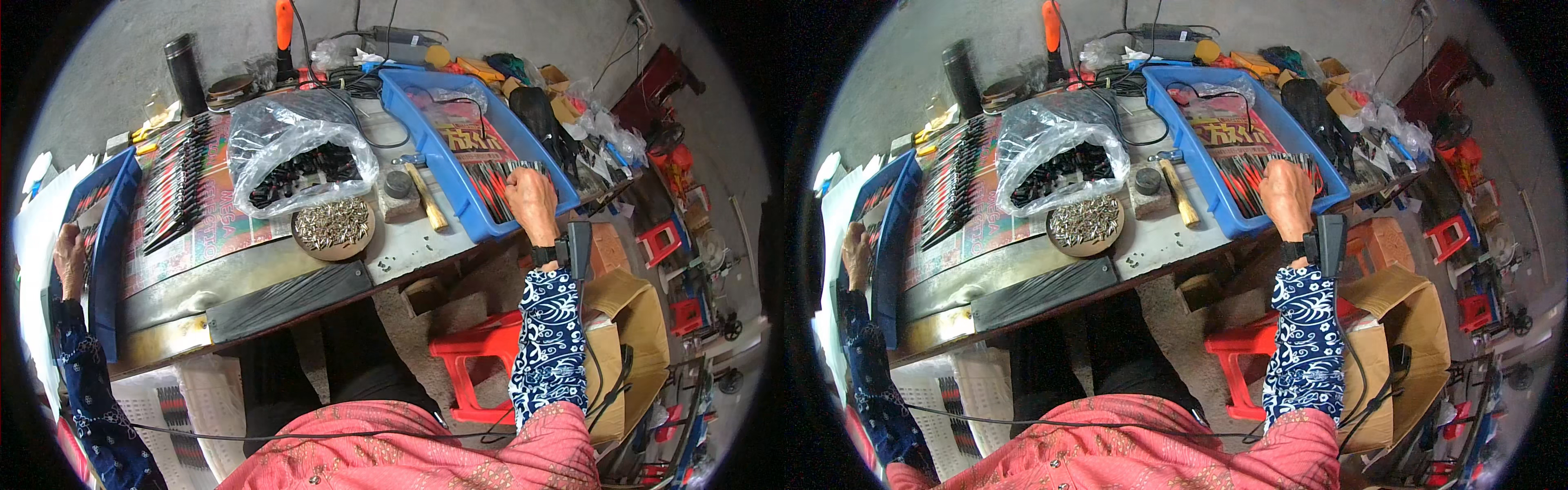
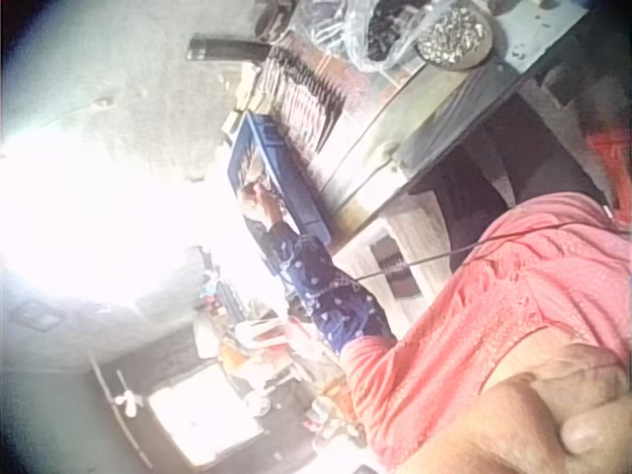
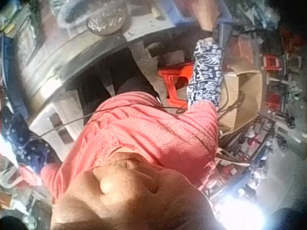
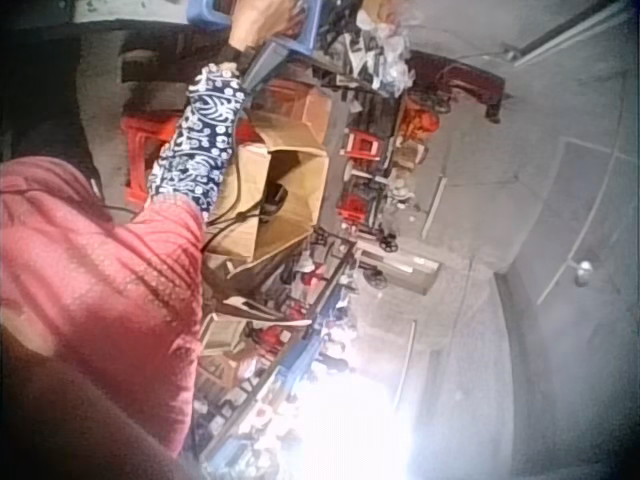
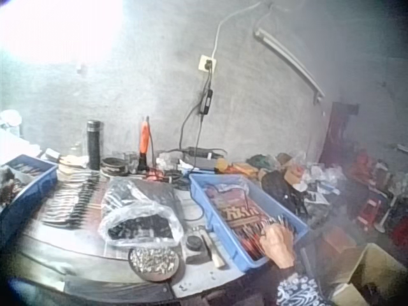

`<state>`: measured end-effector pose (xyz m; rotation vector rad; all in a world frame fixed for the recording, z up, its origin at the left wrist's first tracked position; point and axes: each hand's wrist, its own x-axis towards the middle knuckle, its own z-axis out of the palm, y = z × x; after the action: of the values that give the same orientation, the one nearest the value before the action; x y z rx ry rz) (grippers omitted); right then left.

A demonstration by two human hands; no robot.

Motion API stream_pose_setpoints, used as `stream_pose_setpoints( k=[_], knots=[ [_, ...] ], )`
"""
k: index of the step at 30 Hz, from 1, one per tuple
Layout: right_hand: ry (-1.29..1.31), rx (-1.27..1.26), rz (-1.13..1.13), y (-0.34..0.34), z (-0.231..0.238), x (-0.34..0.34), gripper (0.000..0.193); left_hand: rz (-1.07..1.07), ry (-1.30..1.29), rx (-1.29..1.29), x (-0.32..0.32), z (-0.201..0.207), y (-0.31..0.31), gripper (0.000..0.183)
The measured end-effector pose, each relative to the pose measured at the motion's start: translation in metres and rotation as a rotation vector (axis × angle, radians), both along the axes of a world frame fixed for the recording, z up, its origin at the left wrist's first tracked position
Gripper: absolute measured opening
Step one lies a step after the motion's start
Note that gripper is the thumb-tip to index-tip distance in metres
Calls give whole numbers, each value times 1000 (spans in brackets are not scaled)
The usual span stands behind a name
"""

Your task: The person repeatedly picks up small black cylindrical components and metal pins from trays, inserts the pins into the components, and places the assembled units into a blue tray. The process is repeated multiple times with consistent hand movements.

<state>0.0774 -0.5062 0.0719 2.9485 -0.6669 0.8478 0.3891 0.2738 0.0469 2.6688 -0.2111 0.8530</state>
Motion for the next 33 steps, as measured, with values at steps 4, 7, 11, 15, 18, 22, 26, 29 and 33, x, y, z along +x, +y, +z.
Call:
stream_pose_setpoints(
  k=[4, 7, 11, 15, 18, 22, 26, 29, 33],
  knots=[
    [51, 37, -12, 3, 4, -1, 15, 15, -52, -101, -9, 19, -11, 22],
    [46, 50, -8, 4, 6, -2, 15, -112, -238, -191, -22, 27, -33, 25],
    [86, 49, -40, 0, 4, -1, 14, -167, -247, -243, -65, 42, -73, 25],
    [54, 1, -60, -5, -1, 3, 15, -378, -165, -523, -119, 46, -124, 22],
    [72, 34, -88, -7, -2, 4, 15, -423, -92, -582, -156, 47, -156, 20],
    [85, 50, -94, -5, -1, 3, 16, -555, 25, -703, -197, 48, -189, 18],
    [174, 189, -132, -10, 5, 6, 16, -653, 113, -787, -226, 43, -214, 16],
    [211, 331, -123, -17, 9, 7, 17, -670, 162, -900, -243, 34, -230, 16],
    [170, 327, -117, -20, 2, 6, 15, -695, 266, -958, -261, 27, -243, 15]
  ],
)
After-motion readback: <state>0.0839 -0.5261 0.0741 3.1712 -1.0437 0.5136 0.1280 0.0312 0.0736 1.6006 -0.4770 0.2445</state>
